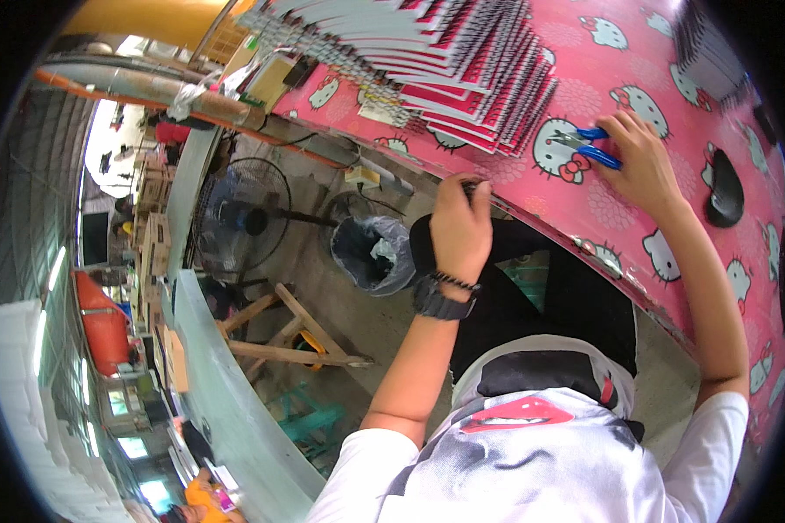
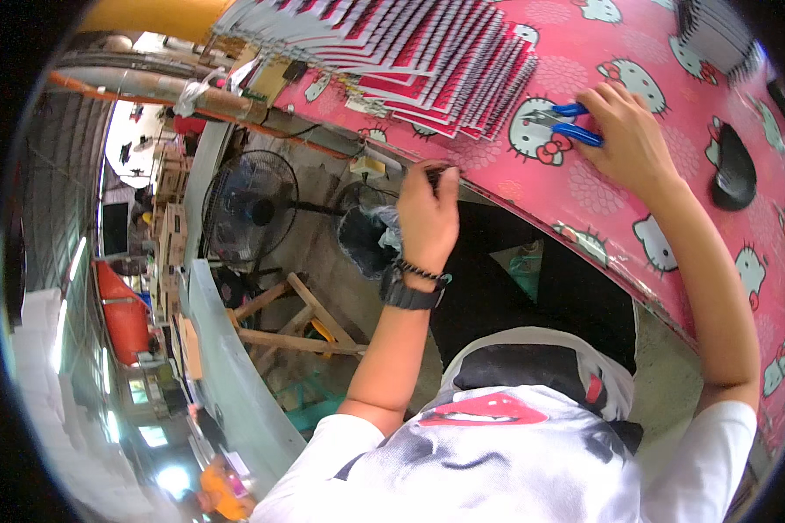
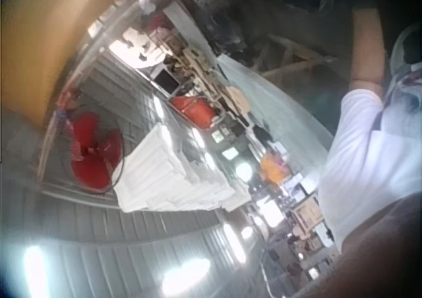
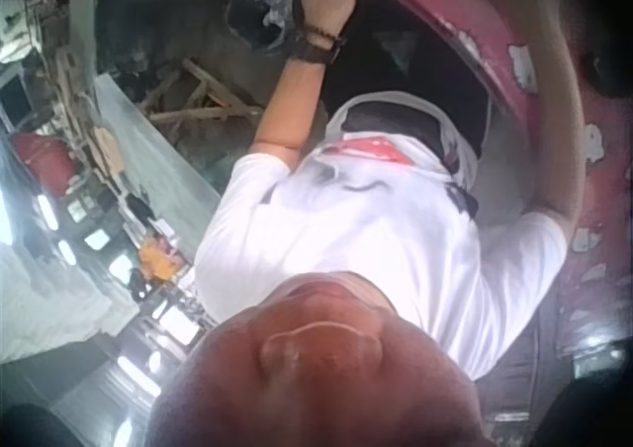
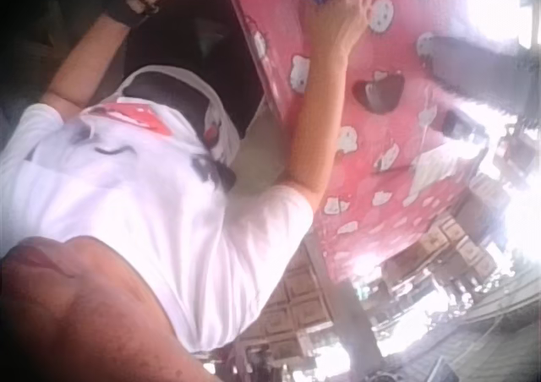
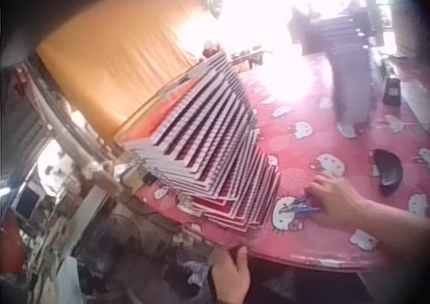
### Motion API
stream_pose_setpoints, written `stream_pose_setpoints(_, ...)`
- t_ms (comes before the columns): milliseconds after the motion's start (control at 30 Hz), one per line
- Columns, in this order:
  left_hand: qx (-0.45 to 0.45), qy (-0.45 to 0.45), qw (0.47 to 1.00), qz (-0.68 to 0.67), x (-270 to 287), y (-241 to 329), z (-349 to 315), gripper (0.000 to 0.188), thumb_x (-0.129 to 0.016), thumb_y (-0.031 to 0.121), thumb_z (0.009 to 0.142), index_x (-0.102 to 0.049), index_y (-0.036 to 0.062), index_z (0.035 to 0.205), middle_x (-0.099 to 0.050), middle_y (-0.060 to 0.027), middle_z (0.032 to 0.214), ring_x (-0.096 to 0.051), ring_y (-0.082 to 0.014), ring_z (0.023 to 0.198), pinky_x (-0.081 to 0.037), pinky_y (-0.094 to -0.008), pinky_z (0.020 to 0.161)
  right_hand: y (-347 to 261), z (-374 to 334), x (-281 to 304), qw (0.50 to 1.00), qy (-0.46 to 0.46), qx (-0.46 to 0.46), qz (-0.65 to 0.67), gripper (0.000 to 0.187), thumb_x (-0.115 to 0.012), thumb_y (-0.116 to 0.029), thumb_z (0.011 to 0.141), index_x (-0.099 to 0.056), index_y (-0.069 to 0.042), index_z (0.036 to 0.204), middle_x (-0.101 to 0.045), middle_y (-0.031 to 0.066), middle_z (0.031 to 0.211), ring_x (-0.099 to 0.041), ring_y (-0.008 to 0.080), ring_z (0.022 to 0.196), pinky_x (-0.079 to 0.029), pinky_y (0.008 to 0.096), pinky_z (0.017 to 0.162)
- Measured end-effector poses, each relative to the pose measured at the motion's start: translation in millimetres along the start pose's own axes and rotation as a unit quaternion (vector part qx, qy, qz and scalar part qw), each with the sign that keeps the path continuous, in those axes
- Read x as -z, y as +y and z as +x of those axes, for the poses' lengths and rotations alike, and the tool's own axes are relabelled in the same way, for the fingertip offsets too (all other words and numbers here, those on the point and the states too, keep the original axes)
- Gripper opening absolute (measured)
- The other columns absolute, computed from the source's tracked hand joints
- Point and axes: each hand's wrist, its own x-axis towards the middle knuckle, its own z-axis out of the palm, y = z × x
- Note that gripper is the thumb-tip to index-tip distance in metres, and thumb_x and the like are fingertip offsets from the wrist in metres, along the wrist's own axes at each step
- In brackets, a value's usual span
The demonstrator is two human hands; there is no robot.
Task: The person assembles spiral-bound notebooks by inserting a blue cover into a black plastic holder, then placing the notebook into a stack. The person also uses pliers to trim the spiral binding of a stack of pink notebooks.
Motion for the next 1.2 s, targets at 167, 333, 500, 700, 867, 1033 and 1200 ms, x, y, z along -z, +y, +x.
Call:
stream_pose_setpoints(167,0.061,0.254,0.957,0.123,89.8,-99.2,17.1,0.023,-0.056,0.020,0.094,-0.054,-0.0019,0.101,-0.058,-0.0172,0.095,-0.057,-0.0324,0.086,-0.045,-0.0424,0.079,13.8,-5.5,-7.4,1.000,0.019,-0.006,0.013,0.045,-0.071,-0.015,0.069,-0.054,-0.005,0.110,-0.057,0.0121,0.100,-0.052,0.0334,0.103,-0.041,0.0432,0.088)
stream_pose_setpoints(333,0.302,0.164,0.874,0.345,179.6,-291.9,-11.8,0.065,-0.059,0.049,0.088,-0.051,-0.0033,0.125,-0.056,-0.0237,0.121,-0.050,-0.0393,0.116,-0.040,-0.0444,0.098,2.1,10.8,-12.5,1.000,0.020,0.017,0.017,0.048,-0.071,-0.015,0.068,-0.055,-0.003,0.112,-0.057,0.0124,0.102,-0.051,0.0329,0.102,-0.041,0.0435,0.089)
stream_pose_setpoints(500,0.265,0.100,0.945,0.165,178.0,-265.0,4.2,0.066,-0.062,0.050,0.086,-0.054,-0.0037,0.123,-0.055,-0.0214,0.127,-0.050,-0.0345,0.120,-0.039,-0.0420,0.101,-0.3,7.6,-6.3,0.993,0.045,-0.064,0.091,0.041,-0.073,-0.022,0.074,-0.057,-0.001,0.106,-0.057,0.0118,0.091,-0.055,0.0289,0.090,-0.043,0.0389,0.082)
stream_pose_setpoints(700,0.176,0.046,0.929,-0.321,82.0,-65.2,28.7,0.043,-0.048,0.030,0.099,-0.051,-0.0007,0.129,-0.056,-0.0131,0.127,-0.051,-0.0239,0.120,-0.038,-0.0381,0.102,26.9,55.8,-20.3,0.862,0.109,-0.237,0.435,0.038,-0.062,-0.041,0.089,-0.056,-0.005,0.100,-0.051,-0.0003,0.078,-0.046,0.0105,0.074,-0.039,0.0271,0.069)
stream_pose_setpoints(867,0.175,0.002,0.816,-0.551,-4.2,-1.5,32.2,0.069,-0.036,0.048,0.100,-0.017,0.0040,0.149,-0.021,-0.0146,0.155,-0.023,-0.0257,0.141,-0.018,-0.0407,0.114,49.5,116.9,-63.2,0.800,0.035,-0.227,0.554,0.042,-0.060,-0.049,0.088,-0.055,-0.007,0.092,-0.053,0.0000,0.078,-0.049,0.0085,0.069,-0.040,0.0259,0.060)
stream_pose_setpoints(1033,0.208,0.065,0.804,-0.554,-19.0,4.8,44.1,0.075,-0.031,0.057,0.098,-0.015,0.0054,0.150,-0.014,-0.0127,0.157,-0.015,-0.0253,0.144,-0.010,-0.0423,0.115,58.8,118.8,-23.8,0.945,-0.067,-0.304,0.101,0.061,-0.061,-0.057,0.082,-0.057,-0.004,0.113,-0.064,0.0129,0.099,-0.062,0.0240,0.088,-0.048,0.0331,0.078)
stream_pose_setpoints(1200,0.149,0.113,0.785,-0.591,-29.9,5.9,63.3,0.073,-0.030,0.056,0.098,-0.020,0.0028,0.148,-0.022,-0.0145,0.154,-0.020,-0.0257,0.142,-0.013,-0.0402,0.115,72.8,107.8,0.9,0.918,-0.106,-0.320,-0.211,0.069,-0.068,-0.044,0.078,-0.047,-0.006,0.132,-0.039,0.0134,0.142,-0.018,0.0299,0.141,-0.013,0.0639,0.109)
